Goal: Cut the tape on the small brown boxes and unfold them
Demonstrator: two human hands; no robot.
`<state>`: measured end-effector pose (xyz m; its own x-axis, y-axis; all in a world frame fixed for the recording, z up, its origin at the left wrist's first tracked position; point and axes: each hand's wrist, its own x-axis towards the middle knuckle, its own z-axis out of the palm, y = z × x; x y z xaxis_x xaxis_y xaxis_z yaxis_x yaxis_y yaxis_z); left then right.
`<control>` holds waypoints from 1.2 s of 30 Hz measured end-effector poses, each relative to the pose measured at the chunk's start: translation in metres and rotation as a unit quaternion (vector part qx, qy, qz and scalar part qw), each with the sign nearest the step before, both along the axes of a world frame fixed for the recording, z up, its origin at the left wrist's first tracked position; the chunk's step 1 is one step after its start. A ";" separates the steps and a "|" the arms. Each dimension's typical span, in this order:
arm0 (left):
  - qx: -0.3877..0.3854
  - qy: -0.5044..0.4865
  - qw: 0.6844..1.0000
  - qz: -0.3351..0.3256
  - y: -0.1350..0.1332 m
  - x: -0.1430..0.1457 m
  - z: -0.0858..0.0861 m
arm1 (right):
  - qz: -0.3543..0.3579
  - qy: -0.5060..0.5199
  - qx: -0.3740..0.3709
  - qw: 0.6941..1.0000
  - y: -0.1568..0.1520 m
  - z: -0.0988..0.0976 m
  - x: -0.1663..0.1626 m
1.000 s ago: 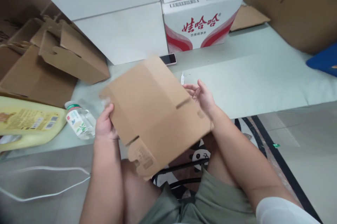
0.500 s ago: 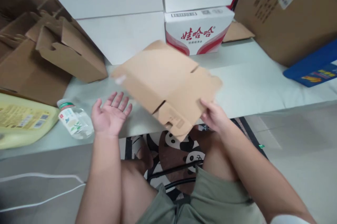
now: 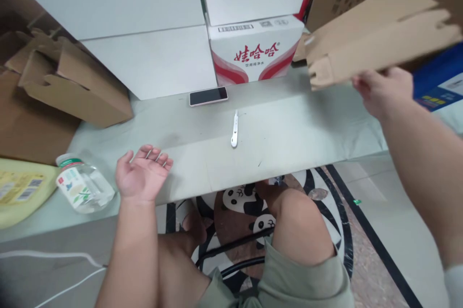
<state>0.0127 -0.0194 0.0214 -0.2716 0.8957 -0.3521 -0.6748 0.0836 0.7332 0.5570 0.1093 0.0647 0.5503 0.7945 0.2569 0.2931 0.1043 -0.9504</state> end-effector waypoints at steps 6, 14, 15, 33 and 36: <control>0.018 0.002 1.000 -0.001 0.003 0.001 0.002 | 0.007 0.112 -0.178 0.978 0.039 -0.016 -0.059; 0.047 -0.033 0.998 0.005 -0.014 -0.018 0.006 | 0.158 0.014 -0.228 0.961 -0.016 -0.024 -0.164; 0.052 -0.038 0.998 0.008 -0.018 -0.021 0.007 | 0.197 -0.030 -0.215 0.956 -0.025 -0.016 -0.184; 0.118 -0.088 0.988 0.041 -0.049 -0.072 0.010 | 0.472 -0.508 0.072 0.717 0.010 0.069 -0.609; 0.118 -0.085 0.988 0.044 -0.048 -0.076 0.008 | 0.427 -0.525 0.047 0.735 0.032 0.065 -0.630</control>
